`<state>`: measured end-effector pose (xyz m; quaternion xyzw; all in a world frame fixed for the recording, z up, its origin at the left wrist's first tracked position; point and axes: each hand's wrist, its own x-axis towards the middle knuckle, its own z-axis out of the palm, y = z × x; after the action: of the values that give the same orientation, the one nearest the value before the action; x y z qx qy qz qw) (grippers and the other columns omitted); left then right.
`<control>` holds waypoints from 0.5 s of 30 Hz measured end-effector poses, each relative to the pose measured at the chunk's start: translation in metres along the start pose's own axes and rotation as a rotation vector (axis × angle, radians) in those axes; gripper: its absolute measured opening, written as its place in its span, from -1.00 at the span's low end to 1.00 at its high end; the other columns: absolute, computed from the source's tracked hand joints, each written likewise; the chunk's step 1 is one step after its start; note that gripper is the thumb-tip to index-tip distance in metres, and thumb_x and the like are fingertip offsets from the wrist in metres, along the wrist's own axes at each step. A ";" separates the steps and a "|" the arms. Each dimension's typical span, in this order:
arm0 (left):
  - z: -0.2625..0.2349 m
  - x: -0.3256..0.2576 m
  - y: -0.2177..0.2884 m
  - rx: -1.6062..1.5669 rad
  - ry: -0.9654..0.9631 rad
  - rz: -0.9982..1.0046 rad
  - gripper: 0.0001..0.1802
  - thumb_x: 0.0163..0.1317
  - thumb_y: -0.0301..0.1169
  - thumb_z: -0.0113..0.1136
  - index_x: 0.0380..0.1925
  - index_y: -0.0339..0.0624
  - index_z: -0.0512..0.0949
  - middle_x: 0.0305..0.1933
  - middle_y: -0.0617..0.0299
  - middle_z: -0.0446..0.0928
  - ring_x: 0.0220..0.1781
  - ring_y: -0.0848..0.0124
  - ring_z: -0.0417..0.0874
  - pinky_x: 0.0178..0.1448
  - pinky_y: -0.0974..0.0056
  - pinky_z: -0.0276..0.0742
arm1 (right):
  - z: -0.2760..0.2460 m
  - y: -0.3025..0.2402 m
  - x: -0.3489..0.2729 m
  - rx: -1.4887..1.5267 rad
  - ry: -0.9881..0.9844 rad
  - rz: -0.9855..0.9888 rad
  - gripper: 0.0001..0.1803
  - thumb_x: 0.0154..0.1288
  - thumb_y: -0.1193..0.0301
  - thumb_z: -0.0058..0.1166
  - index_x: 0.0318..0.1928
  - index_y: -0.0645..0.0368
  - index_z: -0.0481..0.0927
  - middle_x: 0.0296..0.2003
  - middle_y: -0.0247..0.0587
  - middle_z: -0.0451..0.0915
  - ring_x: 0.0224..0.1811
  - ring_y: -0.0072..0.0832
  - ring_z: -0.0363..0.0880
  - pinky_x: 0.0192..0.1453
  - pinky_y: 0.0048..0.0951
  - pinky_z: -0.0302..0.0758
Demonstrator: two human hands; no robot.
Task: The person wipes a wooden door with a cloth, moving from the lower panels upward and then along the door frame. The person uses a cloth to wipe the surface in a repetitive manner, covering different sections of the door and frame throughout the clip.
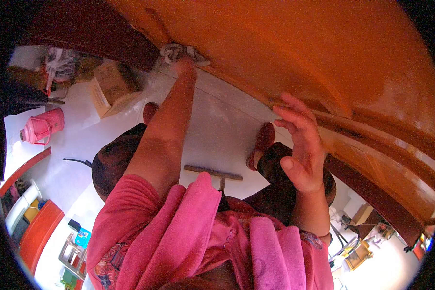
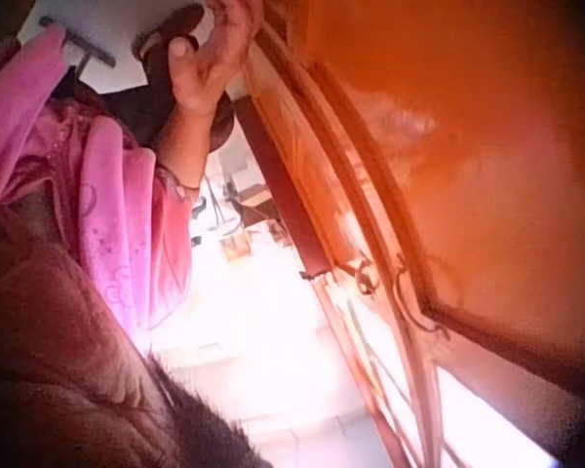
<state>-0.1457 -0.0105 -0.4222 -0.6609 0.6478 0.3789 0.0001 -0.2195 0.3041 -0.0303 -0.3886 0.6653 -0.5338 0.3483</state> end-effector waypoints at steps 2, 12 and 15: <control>-0.006 -0.023 0.019 0.439 -0.139 0.097 -0.49 0.39 -0.16 0.10 0.24 -0.20 0.44 0.31 0.07 0.47 0.32 0.15 0.50 0.30 0.15 0.45 | 0.000 -0.002 -0.003 0.007 0.011 0.002 -0.11 0.11 -0.16 0.26 0.27 0.23 0.42 0.41 0.09 0.18 0.41 -0.17 0.27 0.36 -0.16 0.26; 0.126 -0.104 0.020 0.418 0.069 0.402 -0.58 0.39 -0.18 0.02 0.15 -0.13 0.53 0.23 0.10 0.51 0.28 0.17 0.50 0.32 0.02 0.37 | -0.003 -0.002 -0.008 0.020 0.006 0.008 -0.11 0.10 -0.14 0.27 0.28 0.24 0.41 0.41 0.09 0.19 0.42 -0.17 0.27 0.37 -0.16 0.27; 0.155 -0.164 0.041 0.370 -0.102 0.558 -0.55 0.38 -0.16 0.02 0.18 -0.12 0.51 0.27 0.09 0.48 0.31 0.16 0.47 0.35 0.01 0.34 | -0.002 -0.001 -0.009 0.018 -0.006 0.010 -0.11 0.10 -0.12 0.28 0.28 0.25 0.41 0.41 0.08 0.19 0.43 -0.18 0.24 0.38 -0.18 0.25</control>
<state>-0.2379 0.1995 -0.4298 -0.4274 0.8606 0.2727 0.0488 -0.2174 0.3130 -0.0287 -0.3837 0.6614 -0.5371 0.3562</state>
